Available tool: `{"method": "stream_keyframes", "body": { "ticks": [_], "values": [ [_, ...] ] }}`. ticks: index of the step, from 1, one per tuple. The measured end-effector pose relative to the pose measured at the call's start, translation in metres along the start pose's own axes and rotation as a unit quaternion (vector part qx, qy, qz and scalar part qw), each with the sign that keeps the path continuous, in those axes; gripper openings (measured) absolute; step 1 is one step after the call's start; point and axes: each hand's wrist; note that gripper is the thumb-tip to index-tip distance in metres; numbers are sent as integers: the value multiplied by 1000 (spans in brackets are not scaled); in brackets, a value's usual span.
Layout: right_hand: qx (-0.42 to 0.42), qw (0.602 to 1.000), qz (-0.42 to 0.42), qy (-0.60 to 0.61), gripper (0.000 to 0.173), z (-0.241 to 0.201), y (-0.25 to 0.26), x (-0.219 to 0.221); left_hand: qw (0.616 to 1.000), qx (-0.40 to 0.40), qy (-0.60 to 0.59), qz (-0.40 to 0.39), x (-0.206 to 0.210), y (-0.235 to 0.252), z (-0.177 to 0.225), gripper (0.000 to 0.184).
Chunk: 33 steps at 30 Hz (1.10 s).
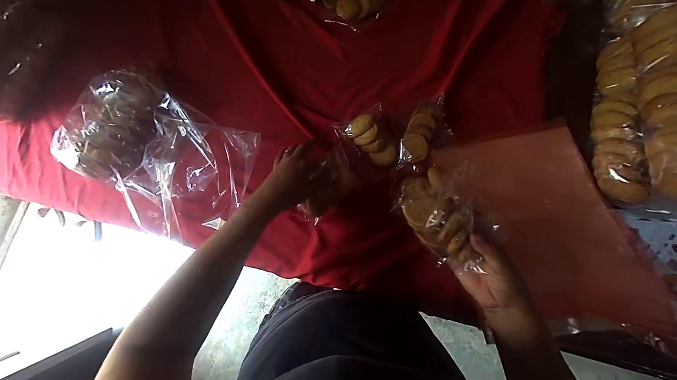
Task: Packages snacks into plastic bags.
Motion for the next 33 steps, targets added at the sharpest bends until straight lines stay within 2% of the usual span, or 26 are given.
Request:
{"method": "stream_keyframes", "body": {
  "ticks": [3,5,6,8,9,10,12,14,16,18,20,22,23,25,26,27,29,31,33],
  "values": [
    [-24,998,11,-58,33,0,9,13,996,73,41,-31,14,8,4,38],
    [-62,992,26,-108,30,0,12,23,982,168,77,-40,31,-14,18,32],
    [-88,985,22,-145,35,1,14,29,965,242,100,-13,41,-29,21,30],
    [-153,955,-41,-249,58,11,14,35,916,372,132,70,59,-56,23,21],
    [-199,928,-95,-301,62,18,16,38,899,406,138,83,62,-67,22,17],
    [-244,898,-159,-331,60,26,19,42,892,422,144,80,62,-77,20,21],
    [-292,841,-286,-354,46,51,27,44,894,410,169,70,55,-91,11,39],
    [-299,804,-365,-363,39,71,31,45,902,376,182,109,53,-93,-1,41],
    [-285,791,-404,-360,34,74,36,48,916,326,173,156,58,-91,-6,31],
    [-230,799,-428,-354,32,67,42,53,946,263,106,158,64,-87,-9,29],
    [-214,801,-431,-357,33,68,46,53,974,209,-11,91,71,-79,-17,31],
    [-237,789,-436,-362,37,72,46,51,975,193,-102,35,72,-71,-22,33],
    [-243,778,-449,-366,46,70,45,48,973,195,-126,12,70,-68,-23,36],
    [-229,759,-465,-394,92,58,36,44,969,199,-148,-17,68,-63,-24,42],
    [-228,750,-463,-414,108,55,30,44,967,197,-162,-24,68,-62,-24,43],
    [-238,737,-451,-444,113,56,23,44,964,193,-178,-26,69,-61,-23,44],
    [-288,722,-396,-488,102,74,13,48,963,171,-206,-28,70,-64,-18,43],
    [-313,734,-341,-498,91,89,4,54,963,135,-233,-26,72,-73,-10,43],
    [-301,759,-341,-466,86,81,-5,59,959,103,-262,-9,69,-93,6,40]
  ]
}}
Point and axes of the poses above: each hand's wrist, its own y-axis towards the middle knuckle, its own x-axis out of the palm, z = x × y, and after that the axes turned 12 degrees about -x, right-handed
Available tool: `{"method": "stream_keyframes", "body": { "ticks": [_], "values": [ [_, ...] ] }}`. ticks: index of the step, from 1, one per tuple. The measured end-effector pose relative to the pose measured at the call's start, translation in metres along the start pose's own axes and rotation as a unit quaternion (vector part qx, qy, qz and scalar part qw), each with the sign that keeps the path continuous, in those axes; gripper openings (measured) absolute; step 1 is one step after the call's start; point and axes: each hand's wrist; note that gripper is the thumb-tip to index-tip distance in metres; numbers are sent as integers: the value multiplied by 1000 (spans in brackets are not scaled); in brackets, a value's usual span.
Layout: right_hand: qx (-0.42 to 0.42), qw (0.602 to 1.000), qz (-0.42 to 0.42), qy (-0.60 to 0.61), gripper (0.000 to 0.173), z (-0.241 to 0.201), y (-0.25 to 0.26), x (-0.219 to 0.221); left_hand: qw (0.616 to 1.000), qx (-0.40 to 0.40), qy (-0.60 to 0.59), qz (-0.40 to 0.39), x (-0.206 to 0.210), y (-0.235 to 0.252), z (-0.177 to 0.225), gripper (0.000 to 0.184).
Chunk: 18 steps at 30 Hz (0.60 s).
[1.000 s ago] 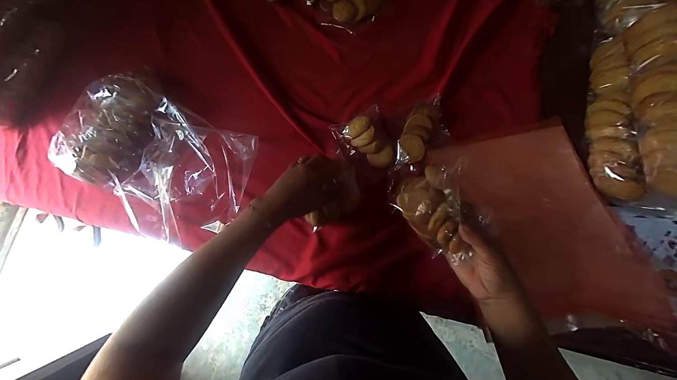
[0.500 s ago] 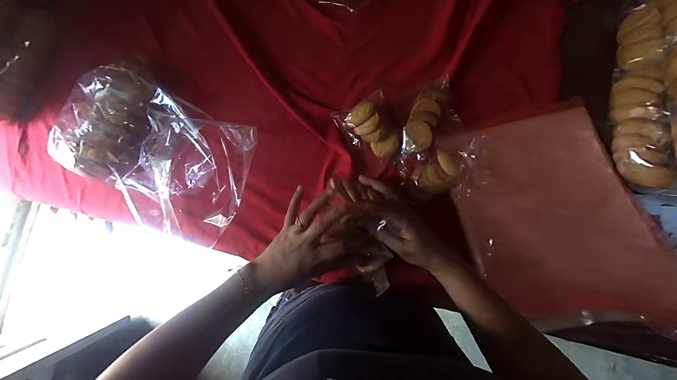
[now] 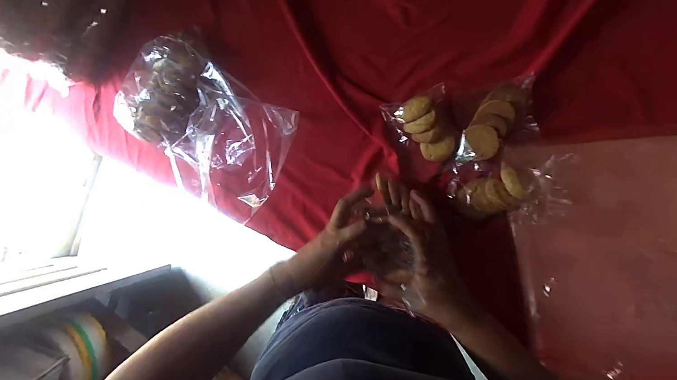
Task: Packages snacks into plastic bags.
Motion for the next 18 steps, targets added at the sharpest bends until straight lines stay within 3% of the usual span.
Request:
{"method": "stream_keyframes", "body": {
  "ticks": [2,3,6,7,8,10,12,13,15,18],
  "values": [
    [19,989,-6,148,87,-21,-2,-12,999,-38,-23,25,4,-24,38,45],
    [41,965,-14,259,85,-30,-3,-17,997,-63,-13,29,3,-37,57,52],
    [137,831,-69,535,61,-48,6,-18,988,-140,69,-10,-22,-62,96,68],
    [104,799,-80,587,55,-37,1,-6,982,-155,105,7,-37,-66,101,63],
    [131,774,-77,615,48,-36,3,3,971,-165,169,50,-54,-68,100,50],
    [223,742,-102,624,37,-38,14,3,910,-144,337,195,-92,-67,72,29],
    [301,699,-40,648,27,-55,39,19,848,-178,425,260,-137,-58,29,24],
    [300,667,-24,681,24,-60,57,34,838,-218,427,260,-158,-51,12,27],
    [277,634,-4,722,25,-69,100,73,859,-257,378,229,-191,-42,-6,42],
    [289,685,78,664,23,-74,169,134,932,-202,271,132,-233,-51,26,52]
  ]
}}
Point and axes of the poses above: each hand's wrist, its own y-axis towards the middle knuckle, its own x-axis out of the palm, z = x × y, and after that the axes turned 12 degrees about -x, right-handed
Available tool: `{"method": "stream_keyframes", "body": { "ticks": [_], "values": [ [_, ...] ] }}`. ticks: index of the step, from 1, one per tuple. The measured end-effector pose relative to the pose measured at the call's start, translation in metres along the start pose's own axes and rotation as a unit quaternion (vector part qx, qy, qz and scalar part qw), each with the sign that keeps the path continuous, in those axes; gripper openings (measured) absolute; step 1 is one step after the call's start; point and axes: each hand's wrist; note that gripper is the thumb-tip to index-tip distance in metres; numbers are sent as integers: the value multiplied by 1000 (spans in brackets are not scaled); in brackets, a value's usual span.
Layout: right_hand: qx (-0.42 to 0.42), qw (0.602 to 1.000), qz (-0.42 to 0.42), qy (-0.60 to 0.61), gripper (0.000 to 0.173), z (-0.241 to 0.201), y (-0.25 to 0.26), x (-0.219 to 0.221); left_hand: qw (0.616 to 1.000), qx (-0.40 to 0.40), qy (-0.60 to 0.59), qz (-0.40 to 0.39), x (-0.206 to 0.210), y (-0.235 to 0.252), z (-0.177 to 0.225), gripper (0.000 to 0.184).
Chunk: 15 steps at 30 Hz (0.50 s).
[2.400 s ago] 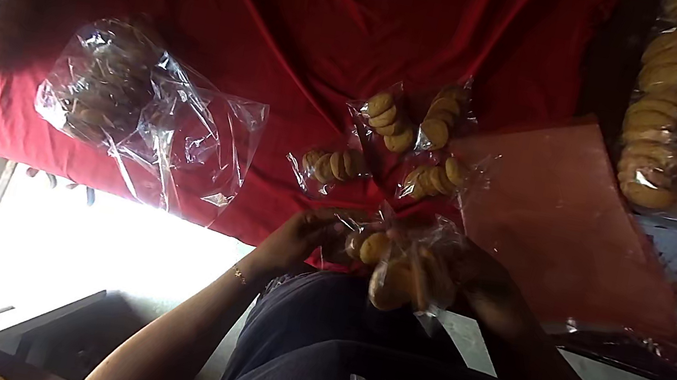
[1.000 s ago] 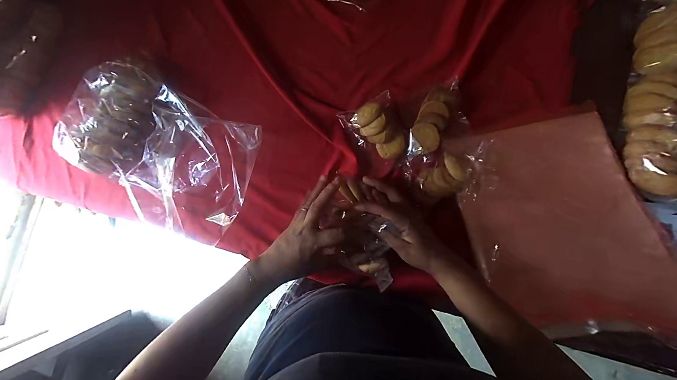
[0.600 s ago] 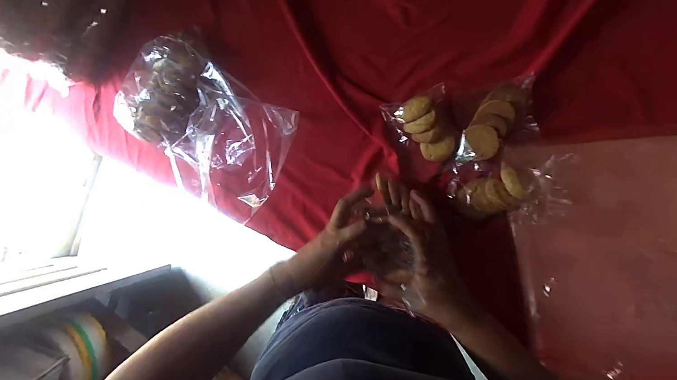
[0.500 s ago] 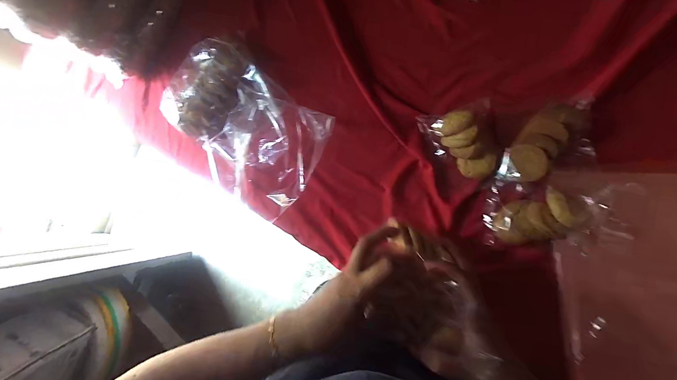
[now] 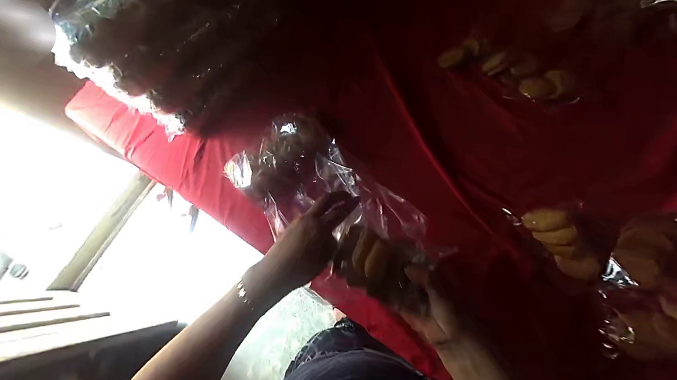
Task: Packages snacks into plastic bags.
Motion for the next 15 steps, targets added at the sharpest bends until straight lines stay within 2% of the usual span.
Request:
{"method": "stream_keyframes", "body": {
  "ticks": [1,3,6,8,9,10,11,12,13,14,15],
  "values": [
    [-17,999,32,-27,12,13,18,6,999,26,2,-28,-16,-6,1,57],
    [-25,995,86,-46,23,35,39,11,994,97,37,-43,-33,-11,-4,58],
    [-11,985,160,-62,23,56,43,27,981,179,79,0,-37,-7,-16,55],
    [-56,979,162,-109,8,62,43,39,978,196,63,30,-43,-1,-31,55],
    [-103,970,139,-168,15,63,46,45,976,204,55,46,-45,3,-38,56],
    [-158,947,109,-259,37,64,51,53,973,214,51,62,-46,6,-41,56],
    [-205,899,88,-378,54,65,56,62,970,227,52,74,-45,7,-41,56],
    [-237,830,62,-501,65,65,63,70,962,249,59,89,-41,7,-38,53],
    [-251,768,53,-587,63,67,72,76,951,284,68,99,-36,6,-33,53],
    [-234,765,69,-597,48,71,87,83,937,322,82,108,-31,6,-29,51],
    [-223,808,116,-532,35,78,108,88,922,353,111,115,-25,5,-26,51]
  ]
}}
Point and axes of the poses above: each hand's wrist, its own y-axis towards the middle knuckle, its own x-axis out of the palm, z = x × y, and after that the axes turned 12 degrees about -x, right-handed
